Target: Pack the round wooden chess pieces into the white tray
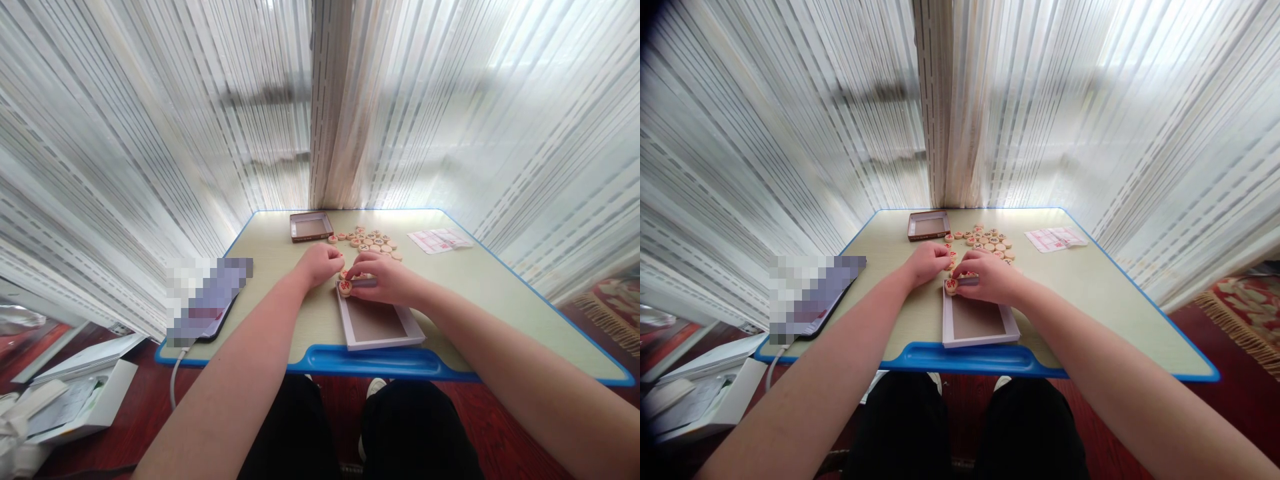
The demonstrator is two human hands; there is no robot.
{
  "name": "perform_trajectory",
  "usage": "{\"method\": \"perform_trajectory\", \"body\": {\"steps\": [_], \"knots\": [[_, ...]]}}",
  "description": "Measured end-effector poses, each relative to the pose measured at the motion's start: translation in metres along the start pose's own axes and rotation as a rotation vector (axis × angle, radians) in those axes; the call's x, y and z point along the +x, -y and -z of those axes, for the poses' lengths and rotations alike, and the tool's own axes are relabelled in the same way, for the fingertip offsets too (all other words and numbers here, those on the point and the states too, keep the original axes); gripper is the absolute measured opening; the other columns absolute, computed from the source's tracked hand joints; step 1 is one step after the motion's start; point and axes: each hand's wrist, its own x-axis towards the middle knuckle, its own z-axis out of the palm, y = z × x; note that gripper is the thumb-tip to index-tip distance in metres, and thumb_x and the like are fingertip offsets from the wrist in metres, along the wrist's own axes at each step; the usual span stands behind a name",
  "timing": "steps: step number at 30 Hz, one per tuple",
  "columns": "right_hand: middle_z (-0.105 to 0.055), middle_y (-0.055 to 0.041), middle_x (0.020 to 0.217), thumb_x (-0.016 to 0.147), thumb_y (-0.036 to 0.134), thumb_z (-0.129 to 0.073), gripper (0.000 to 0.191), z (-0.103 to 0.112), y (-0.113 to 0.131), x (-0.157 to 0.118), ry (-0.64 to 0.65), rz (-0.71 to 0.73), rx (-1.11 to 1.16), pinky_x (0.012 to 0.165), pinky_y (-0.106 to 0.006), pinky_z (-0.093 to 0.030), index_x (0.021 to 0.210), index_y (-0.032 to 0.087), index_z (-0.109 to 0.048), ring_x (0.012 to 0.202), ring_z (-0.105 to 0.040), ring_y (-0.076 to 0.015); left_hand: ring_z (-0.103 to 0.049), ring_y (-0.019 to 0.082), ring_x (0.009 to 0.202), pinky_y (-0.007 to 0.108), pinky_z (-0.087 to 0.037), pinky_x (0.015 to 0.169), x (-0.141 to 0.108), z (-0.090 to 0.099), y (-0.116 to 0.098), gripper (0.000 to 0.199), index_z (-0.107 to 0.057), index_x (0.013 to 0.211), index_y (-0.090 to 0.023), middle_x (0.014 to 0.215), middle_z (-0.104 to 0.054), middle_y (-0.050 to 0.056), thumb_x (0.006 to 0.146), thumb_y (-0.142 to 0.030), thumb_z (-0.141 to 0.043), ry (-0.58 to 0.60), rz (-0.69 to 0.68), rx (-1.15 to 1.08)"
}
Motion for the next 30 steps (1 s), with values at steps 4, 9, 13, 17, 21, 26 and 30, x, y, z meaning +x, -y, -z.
{"method": "perform_trajectory", "body": {"steps": [4, 9, 13, 17, 21, 26, 30], "knots": [[-0.062, -0.0056, 0.084, 0.072, 0.026, -0.066, 0.014, -0.0011, 0.0004, -0.0004, -0.008, 0.024, 0.001, 0.074, -0.028, -0.046, 0.083, 0.020, -0.071, 0.080, -0.057, -0.0169, -0.029, 0.009, 0.052, 0.027, -0.022, 0.050, -0.0010, 0.0003, -0.0011, 0.022, -0.035, 0.043, -0.017, 0.048, -0.029, -0.004, 0.061, -0.025, -0.047, 0.001, 0.005, 0.001], [-0.061, -0.0058, 0.084, 0.073, 0.031, -0.066, 0.017, -0.0010, 0.0028, -0.0005, -0.019, 0.022, 0.002, 0.074, -0.028, -0.046, 0.086, 0.021, -0.071, 0.080, -0.057, -0.0169, -0.031, 0.009, 0.052, 0.026, -0.023, 0.051, -0.0008, -0.0002, -0.0001, 0.020, -0.038, 0.044, -0.017, 0.048, -0.031, -0.004, 0.060, -0.024, -0.047, 0.003, 0.001, 0.001], [-0.061, -0.0055, 0.083, 0.074, 0.032, -0.065, 0.017, -0.0025, 0.0027, -0.0002, -0.015, 0.052, 0.001, 0.072, -0.028, -0.046, 0.086, 0.022, -0.071, 0.079, -0.056, -0.0163, -0.031, 0.009, 0.051, 0.026, -0.023, 0.050, 0.0000, -0.0006, 0.0008, 0.020, -0.038, 0.044, -0.017, 0.048, -0.031, -0.004, 0.060, -0.025, -0.047, 0.008, -0.011, 0.014], [-0.061, -0.0054, 0.082, 0.074, 0.033, -0.066, 0.017, -0.0041, 0.0008, -0.0001, -0.017, 0.047, -0.010, 0.071, -0.028, -0.045, 0.083, 0.020, -0.071, 0.077, -0.055, -0.0163, -0.029, 0.009, 0.051, 0.027, -0.022, 0.050, 0.0001, -0.0004, 0.0003, 0.020, -0.037, 0.044, -0.017, 0.047, -0.030, -0.005, 0.060, -0.024, -0.047, 0.012, -0.005, 0.039], [-0.062, -0.0056, 0.082, 0.074, 0.035, -0.066, 0.018, -0.0044, 0.0005, 0.0003, -0.014, 0.042, -0.009, 0.071, -0.028, -0.045, 0.084, 0.020, -0.070, 0.078, -0.055, -0.0168, -0.030, 0.009, 0.051, 0.027, -0.022, 0.050, 0.0001, -0.0004, -0.0003, 0.019, -0.038, 0.044, -0.017, 0.048, -0.030, -0.004, 0.060, -0.024, -0.047, 0.016, -0.009, 0.052], [-0.061, -0.0052, 0.082, 0.074, 0.035, -0.066, 0.018, -0.0048, 0.0006, 0.0002, -0.009, 0.037, 0.002, 0.072, -0.028, -0.044, 0.083, 0.021, -0.070, 0.079, -0.055, -0.0168, -0.031, 0.009, 0.052, 0.027, -0.022, 0.050, 0.0008, -0.0008, -0.0003, 0.020, -0.038, 0.044, -0.017, 0.048, -0.031, -0.004, 0.060, -0.023, -0.047, 0.018, -0.020, 0.070], [-0.062, -0.0051, 0.082, 0.073, 0.035, -0.066, 0.018, -0.0050, -0.0001, -0.0003, 0.000, 0.022, 0.007, 0.073, -0.028, -0.044, 0.083, 0.020, -0.070, 0.080, -0.055, -0.0172, -0.030, 0.009, 0.052, 0.027, -0.022, 0.051, 0.0008, -0.0011, -0.0002, 0.020, -0.037, 0.044, -0.017, 0.048, -0.031, -0.004, 0.060, -0.024, -0.047, 0.022, -0.013, 0.076]]}}
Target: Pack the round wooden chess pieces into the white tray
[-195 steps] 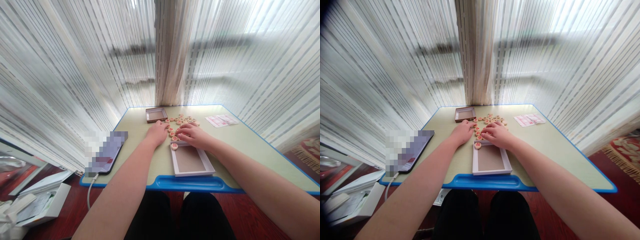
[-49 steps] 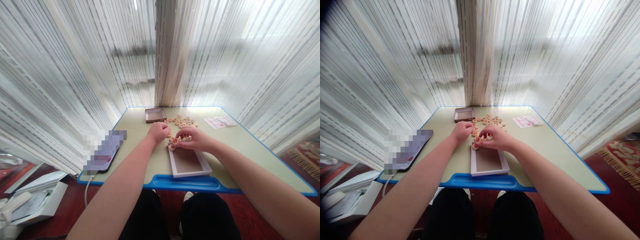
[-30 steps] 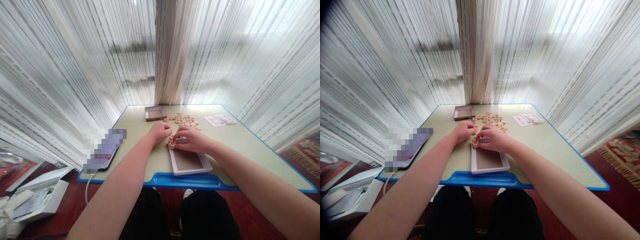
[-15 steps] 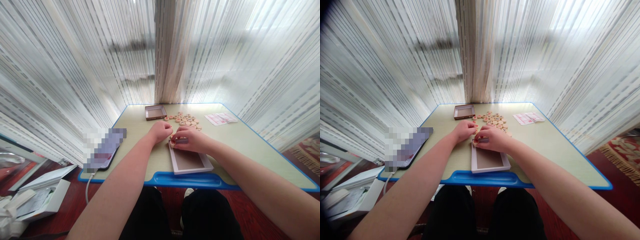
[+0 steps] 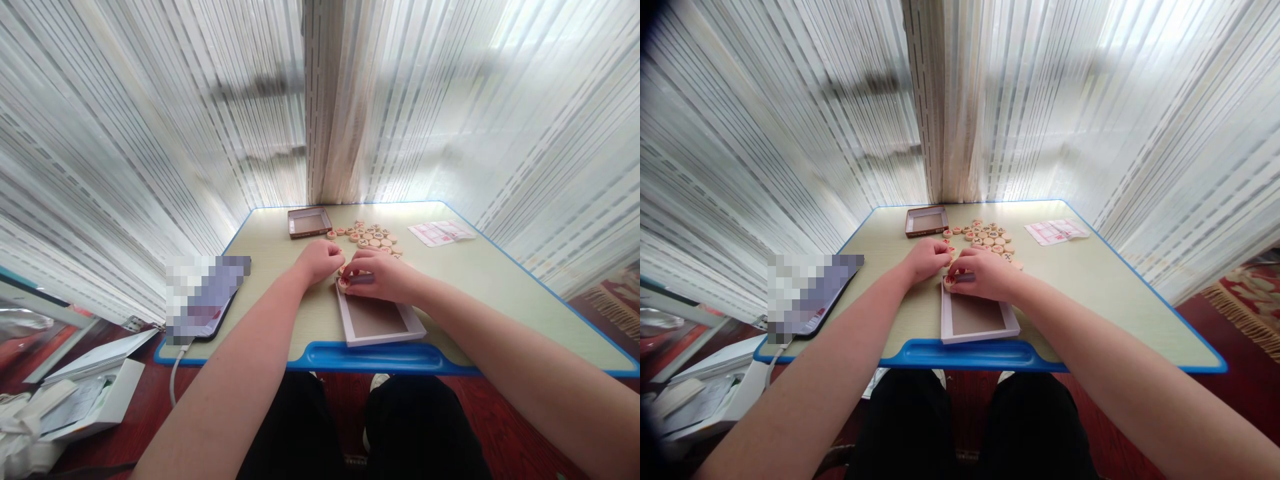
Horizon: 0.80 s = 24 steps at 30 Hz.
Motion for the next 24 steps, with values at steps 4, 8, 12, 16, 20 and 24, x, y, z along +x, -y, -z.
{"method": "perform_trajectory", "body": {"steps": [4, 8, 12, 16, 20, 24], "knots": [[-0.062, -0.0052, 0.082, 0.073, 0.036, -0.066, 0.019, 0.000, 0.000, 0.000, 0.002, -0.001, -0.006, 0.073, -0.029, -0.044, 0.084, 0.020, -0.070, 0.080, -0.055, -0.0175, -0.030, 0.009, 0.051, 0.027, -0.022, 0.051, -0.001, 0.000, 0.000, 0.020, -0.036, 0.045, -0.017, 0.048, -0.030, -0.005, 0.060, -0.025, -0.046, 0.002, 0.006, 0.002], [-0.062, -0.0051, 0.080, 0.074, 0.036, -0.066, 0.019, 0.000, 0.001, 0.001, 0.004, -0.004, -0.012, 0.071, -0.029, -0.044, 0.084, 0.020, -0.070, 0.078, -0.056, -0.0172, -0.030, 0.009, 0.052, 0.026, -0.022, 0.051, -0.001, 0.000, -0.001, 0.020, -0.036, 0.045, -0.017, 0.048, -0.030, -0.004, 0.060, -0.025, -0.046, 0.008, 0.013, 0.008], [-0.062, -0.0051, 0.082, 0.072, 0.034, -0.068, 0.019, 0.001, 0.001, 0.001, 0.012, 0.004, -0.021, 0.072, -0.029, -0.044, 0.086, 0.020, -0.070, 0.079, -0.056, -0.0175, -0.032, 0.009, 0.053, 0.026, -0.024, 0.052, 0.000, 0.000, -0.001, 0.019, -0.040, 0.045, -0.017, 0.048, -0.032, -0.004, 0.061, -0.025, -0.047, 0.013, 0.028, 0.004], [-0.062, -0.0056, 0.084, 0.072, 0.031, -0.066, 0.020, 0.005, 0.002, 0.000, 0.012, 0.009, -0.022, 0.074, -0.029, -0.044, 0.089, 0.020, -0.069, 0.082, -0.055, -0.0183, -0.035, 0.009, 0.053, 0.025, -0.026, 0.052, 0.000, 0.000, -0.001, 0.018, -0.041, 0.046, -0.016, 0.049, -0.035, -0.004, 0.061, -0.025, -0.047, -0.002, 0.039, -0.057], [-0.061, -0.0072, 0.088, 0.073, 0.023, -0.059, 0.022, 0.012, 0.002, -0.001, 0.033, -0.034, -0.059, 0.077, -0.033, -0.044, 0.093, 0.020, -0.069, 0.086, -0.054, -0.0207, -0.034, 0.009, 0.052, 0.025, -0.026, 0.051, 0.000, -0.001, 0.000, 0.018, -0.040, 0.046, -0.017, 0.048, -0.034, -0.005, 0.061, -0.025, -0.047, -0.018, 0.054, -0.100], [-0.061, -0.0084, 0.090, 0.076, 0.024, -0.057, 0.019, 0.014, 0.000, -0.001, 0.004, -0.036, -0.097, 0.080, -0.037, -0.043, 0.089, 0.020, -0.070, 0.089, -0.052, -0.0227, -0.034, 0.009, 0.052, 0.025, -0.026, 0.051, 0.000, -0.002, 0.000, 0.019, -0.040, 0.045, -0.017, 0.048, -0.033, -0.005, 0.060, -0.025, -0.047, -0.035, 0.052, -0.097]]}}
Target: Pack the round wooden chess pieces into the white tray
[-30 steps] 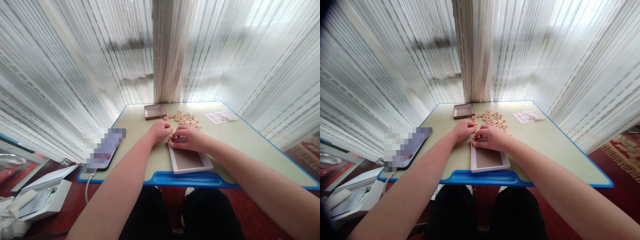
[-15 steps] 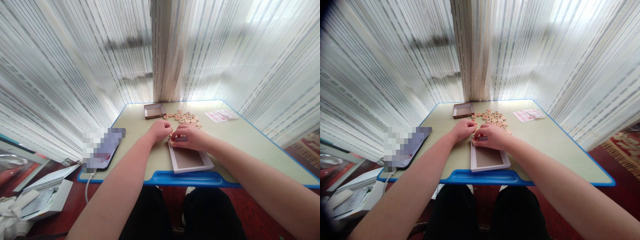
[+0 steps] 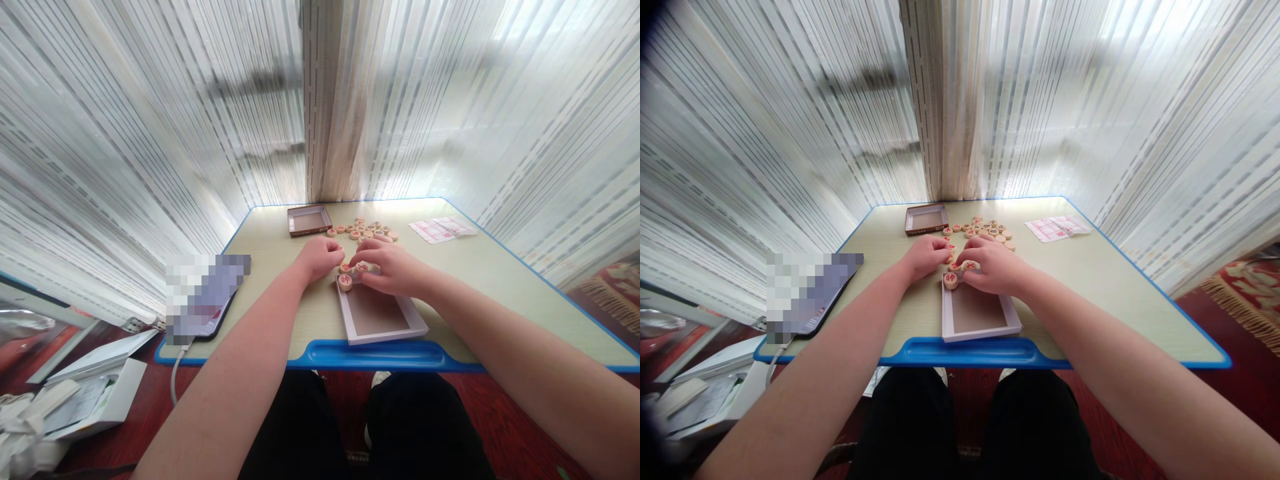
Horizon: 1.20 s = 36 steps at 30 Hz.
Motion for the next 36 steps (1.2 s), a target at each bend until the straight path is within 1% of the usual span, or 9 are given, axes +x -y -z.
{"method": "perform_trajectory", "body": {"steps": [8, 10, 12, 16, 19, 22, 28, 33, 36], "knots": [[-0.061, -0.0066, 0.086, 0.071, 0.021, -0.059, 0.011, -0.004, -0.002, 0.000, 0.011, -0.014, 0.000, 0.078, -0.036, -0.042, 0.074, 0.021, -0.070, 0.085, -0.052, -0.0219, -0.040, 0.009, 0.054, 0.024, -0.030, 0.053, 0.000, 0.000, 0.000, 0.013, -0.049, 0.049, -0.015, 0.049, -0.042, -0.004, 0.059, -0.024, -0.050, 0.023, -0.019, 0.019], [-0.062, -0.0061, 0.085, 0.072, 0.021, -0.059, 0.011, -0.005, -0.002, 0.000, 0.018, -0.007, 0.013, 0.077, -0.035, -0.042, 0.073, 0.022, -0.070, 0.084, -0.052, -0.0212, -0.043, 0.010, 0.055, 0.023, -0.032, 0.054, -0.001, 0.001, -0.003, 0.012, -0.058, 0.057, -0.014, 0.053, -0.047, -0.004, 0.058, -0.023, -0.052, 0.057, -0.027, 0.004], [-0.062, -0.0056, 0.085, 0.072, 0.022, -0.059, 0.011, -0.005, -0.002, 0.000, 0.023, 0.002, 0.034, 0.078, -0.034, -0.042, 0.072, 0.022, -0.070, 0.085, -0.052, -0.0205, -0.043, 0.010, 0.055, 0.023, -0.033, 0.053, -0.003, 0.003, -0.005, 0.018, -0.066, 0.068, -0.014, 0.053, -0.048, -0.004, 0.058, -0.024, -0.054, 0.110, -0.021, -0.019], [-0.063, -0.0055, 0.085, 0.072, 0.023, -0.061, 0.009, -0.004, -0.001, 0.000, 0.013, 0.010, 0.044, 0.078, -0.033, -0.043, 0.070, 0.021, -0.070, 0.084, -0.053, -0.0200, -0.046, 0.010, 0.055, 0.023, -0.034, 0.053, -0.006, 0.005, -0.009, 0.028, -0.073, 0.080, -0.014, 0.055, -0.053, -0.003, 0.060, -0.025, -0.056, 0.223, -0.002, -0.013], [-0.063, -0.0058, 0.081, 0.071, 0.024, -0.063, 0.009, -0.004, -0.001, 0.001, 0.004, 0.005, 0.019, 0.076, -0.034, -0.042, 0.067, 0.021, -0.070, 0.081, -0.053, -0.0201, -0.050, 0.012, 0.062, 0.023, -0.037, 0.057, -0.006, 0.007, -0.009, 0.032, -0.074, 0.086, -0.014, 0.065, -0.061, 0.000, 0.061, -0.023, -0.056, 0.278, -0.006, -0.006], [-0.063, -0.0060, 0.082, 0.071, 0.023, -0.063, 0.008, -0.005, -0.004, 0.001, -0.006, -0.003, 0.000, 0.076, -0.034, -0.043, 0.068, 0.021, -0.070, 0.081, -0.053, -0.0204, -0.051, 0.012, 0.064, 0.024, -0.039, 0.060, -0.006, 0.009, -0.008, 0.037, -0.073, 0.094, -0.014, 0.068, -0.063, 0.000, 0.061, -0.024, -0.060, 0.295, 0.001, 0.000], [-0.062, -0.0061, 0.082, 0.071, 0.021, -0.061, 0.009, -0.004, -0.008, 0.001, -0.020, 0.020, -0.010, 0.074, -0.032, -0.044, 0.068, 0.020, -0.069, 0.082, -0.054, -0.0200, -0.052, 0.013, 0.067, 0.025, -0.040, 0.065, -0.004, 0.015, -0.004, 0.029, -0.075, 0.087, -0.015, 0.068, -0.062, 0.000, 0.063, -0.025, -0.060, 0.292, -0.044, 0.020], [-0.062, -0.0057, 0.080, 0.071, 0.021, -0.062, 0.008, -0.003, -0.005, 0.001, -0.005, 0.027, -0.001, 0.076, -0.033, -0.044, 0.068, 0.020, -0.070, 0.080, -0.054, -0.0192, -0.052, 0.013, 0.067, 0.025, -0.040, 0.065, -0.004, 0.021, -0.003, 0.033, -0.074, 0.093, -0.016, 0.067, -0.061, -0.001, 0.063, -0.028, -0.063, 0.382, -0.056, 0.017], [-0.062, -0.0058, 0.080, 0.070, 0.020, -0.062, 0.008, -0.003, -0.004, 0.001, -0.004, 0.023, 0.004, 0.076, -0.034, -0.044, 0.067, 0.020, -0.070, 0.079, -0.054, -0.0194, -0.052, 0.013, 0.068, 0.024, -0.039, 0.066, -0.004, 0.022, -0.003, 0.032, -0.074, 0.091, -0.017, 0.068, -0.062, -0.001, 0.063, -0.028, -0.065, 0.394, -0.064, 0.020]]}}
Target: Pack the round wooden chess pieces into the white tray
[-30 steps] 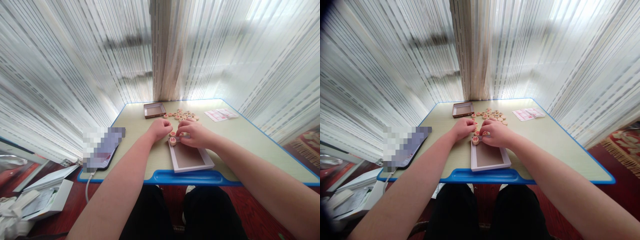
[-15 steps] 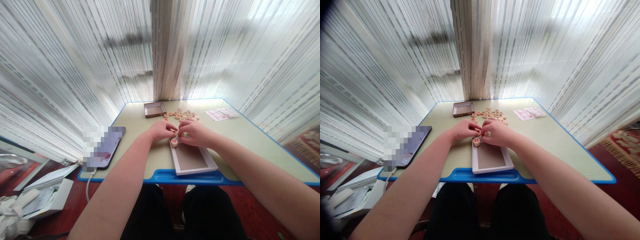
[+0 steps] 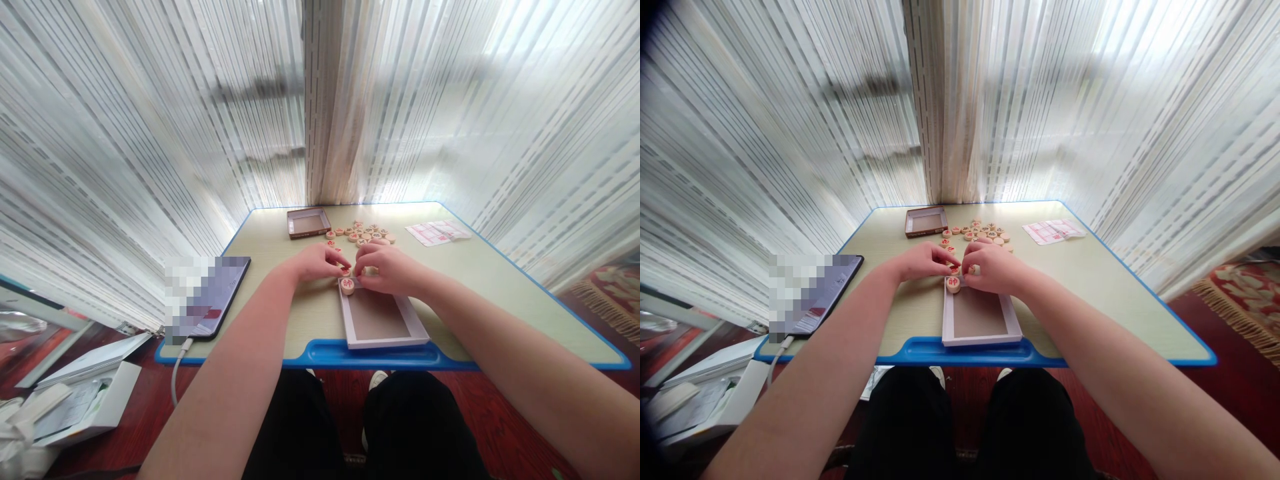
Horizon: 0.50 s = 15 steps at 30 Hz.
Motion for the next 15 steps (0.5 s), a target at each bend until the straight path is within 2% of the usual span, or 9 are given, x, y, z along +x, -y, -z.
{"method": "perform_trajectory", "body": {"steps": [11, 15], "knots": [[-0.062, -0.0062, 0.082, 0.072, 0.023, -0.062, 0.008, 0.0027, -0.0024, 0.0002, 0.011, -0.021, -0.031, 0.075, -0.032, -0.044, 0.069, 0.020, -0.069, 0.082, -0.054, -0.0198, -0.052, 0.014, 0.068, 0.026, -0.039, 0.067, 0.0022, -0.0052, -0.0003, 0.038, -0.073, 0.093, -0.016, 0.075, -0.064, 0.001, 0.065, -0.041, -0.067, -0.129, 0.044, 0.047], [-0.063, -0.0065, 0.083, 0.073, 0.024, -0.060, 0.010, 0.0016, -0.0053, 0.0009, -0.005, -0.063, -0.078, 0.076, -0.032, -0.043, 0.070, 0.020, -0.069, 0.082, -0.054, -0.0200, -0.048, 0.012, 0.061, 0.025, -0.036, 0.060, 0.0038, -0.0080, -0.0017, 0.046, -0.070, 0.102, -0.015, 0.065, -0.057, -0.001, 0.066, -0.043, -0.065, -0.163, 0.070, 0.068]]}}
